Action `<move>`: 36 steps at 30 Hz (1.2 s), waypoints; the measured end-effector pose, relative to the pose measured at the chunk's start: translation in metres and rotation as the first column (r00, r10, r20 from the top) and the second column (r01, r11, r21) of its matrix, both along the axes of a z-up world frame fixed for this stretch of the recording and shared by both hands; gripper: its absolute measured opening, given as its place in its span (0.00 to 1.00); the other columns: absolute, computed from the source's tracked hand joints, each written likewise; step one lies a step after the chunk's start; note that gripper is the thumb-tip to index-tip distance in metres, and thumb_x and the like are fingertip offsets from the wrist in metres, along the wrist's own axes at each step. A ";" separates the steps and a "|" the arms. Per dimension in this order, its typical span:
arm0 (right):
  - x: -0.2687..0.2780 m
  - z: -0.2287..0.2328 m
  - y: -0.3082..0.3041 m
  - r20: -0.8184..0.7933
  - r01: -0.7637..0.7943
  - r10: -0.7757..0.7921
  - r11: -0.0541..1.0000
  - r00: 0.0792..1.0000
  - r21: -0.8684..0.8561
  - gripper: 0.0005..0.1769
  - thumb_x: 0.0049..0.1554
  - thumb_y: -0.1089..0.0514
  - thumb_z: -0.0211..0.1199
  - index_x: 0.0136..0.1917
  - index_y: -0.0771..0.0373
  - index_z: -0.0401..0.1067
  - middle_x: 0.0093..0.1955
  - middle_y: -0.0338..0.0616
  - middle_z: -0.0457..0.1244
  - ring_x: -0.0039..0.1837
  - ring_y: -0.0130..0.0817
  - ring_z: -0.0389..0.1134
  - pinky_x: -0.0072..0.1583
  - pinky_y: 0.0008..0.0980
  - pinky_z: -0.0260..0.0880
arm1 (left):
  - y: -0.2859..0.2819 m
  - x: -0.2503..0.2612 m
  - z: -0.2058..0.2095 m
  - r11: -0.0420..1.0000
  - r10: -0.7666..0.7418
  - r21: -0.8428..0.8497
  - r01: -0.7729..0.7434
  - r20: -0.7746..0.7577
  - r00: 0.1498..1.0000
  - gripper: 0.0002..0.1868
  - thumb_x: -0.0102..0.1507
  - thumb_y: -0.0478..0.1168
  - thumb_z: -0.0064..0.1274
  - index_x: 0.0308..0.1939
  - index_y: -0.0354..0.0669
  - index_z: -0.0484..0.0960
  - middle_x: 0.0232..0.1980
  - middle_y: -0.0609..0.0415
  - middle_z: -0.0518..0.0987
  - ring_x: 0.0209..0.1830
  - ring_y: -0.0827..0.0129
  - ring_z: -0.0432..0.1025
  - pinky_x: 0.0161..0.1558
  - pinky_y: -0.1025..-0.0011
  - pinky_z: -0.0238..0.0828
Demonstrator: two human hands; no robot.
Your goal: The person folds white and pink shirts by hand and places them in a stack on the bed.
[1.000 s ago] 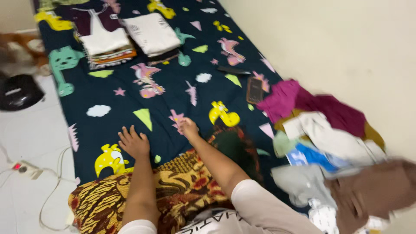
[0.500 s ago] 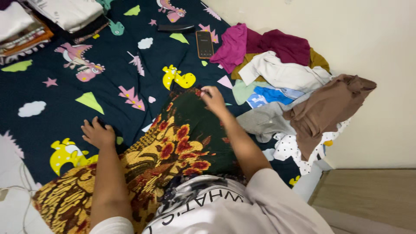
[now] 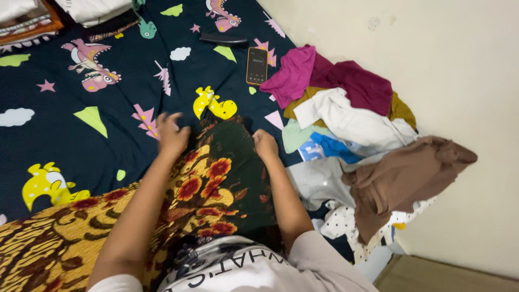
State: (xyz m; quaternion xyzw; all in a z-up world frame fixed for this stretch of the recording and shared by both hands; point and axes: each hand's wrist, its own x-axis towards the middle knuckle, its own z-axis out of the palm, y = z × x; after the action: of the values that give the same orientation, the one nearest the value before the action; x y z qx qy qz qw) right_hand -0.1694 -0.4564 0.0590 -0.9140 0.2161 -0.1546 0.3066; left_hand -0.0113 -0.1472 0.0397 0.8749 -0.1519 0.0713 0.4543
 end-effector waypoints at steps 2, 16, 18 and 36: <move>0.008 -0.010 -0.022 -0.019 -0.076 0.075 0.997 0.997 -0.025 0.03 0.55 0.59 0.66 0.42 0.59 0.74 0.45 0.53 0.67 0.49 0.54 0.70 0.52 0.47 0.70 | -0.067 0.003 0.017 0.990 -0.110 -0.074 0.123 0.161 0.981 0.29 0.56 0.41 0.64 0.61 0.46 0.75 0.71 0.33 0.64 0.74 0.39 0.58 0.73 0.53 0.55; 0.091 -0.020 -0.169 0.048 0.286 -0.349 0.674 0.936 -0.681 0.16 0.55 0.44 0.60 0.54 0.51 0.74 0.64 0.56 0.62 0.68 0.55 0.58 0.66 0.59 0.51 | -0.272 -0.044 0.031 0.817 -0.467 0.293 0.497 -0.169 0.868 0.21 0.56 0.41 0.59 0.53 0.51 0.80 0.64 0.49 0.72 0.63 0.52 0.69 0.57 0.51 0.68; 0.095 -0.032 -0.170 0.056 0.310 -0.359 0.704 0.932 -0.639 0.13 0.61 0.47 0.59 0.55 0.52 0.74 0.62 0.52 0.64 0.69 0.52 0.59 0.67 0.58 0.53 | -0.270 -0.033 0.027 0.847 -0.417 0.226 0.481 -0.278 0.865 0.17 0.58 0.43 0.58 0.51 0.54 0.82 0.61 0.51 0.74 0.60 0.50 0.71 0.59 0.55 0.70; 0.070 0.080 -0.003 0.789 -0.037 -0.106 0.986 0.605 0.160 0.22 0.70 0.49 0.50 0.59 0.73 0.67 0.60 0.56 0.63 0.62 0.47 0.63 0.66 0.43 0.63 | -0.248 -0.042 0.068 0.929 -0.332 -0.159 0.333 0.035 0.943 0.34 0.49 0.38 0.65 0.61 0.48 0.75 0.68 0.34 0.65 0.66 0.37 0.62 0.59 0.52 0.63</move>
State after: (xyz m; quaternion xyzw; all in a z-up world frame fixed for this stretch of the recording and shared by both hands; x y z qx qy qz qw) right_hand -0.0996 -0.4591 0.1386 -0.7181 0.0867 -0.5324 0.4397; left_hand -0.0529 -0.3951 0.1081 0.7962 -0.2932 0.0089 0.5291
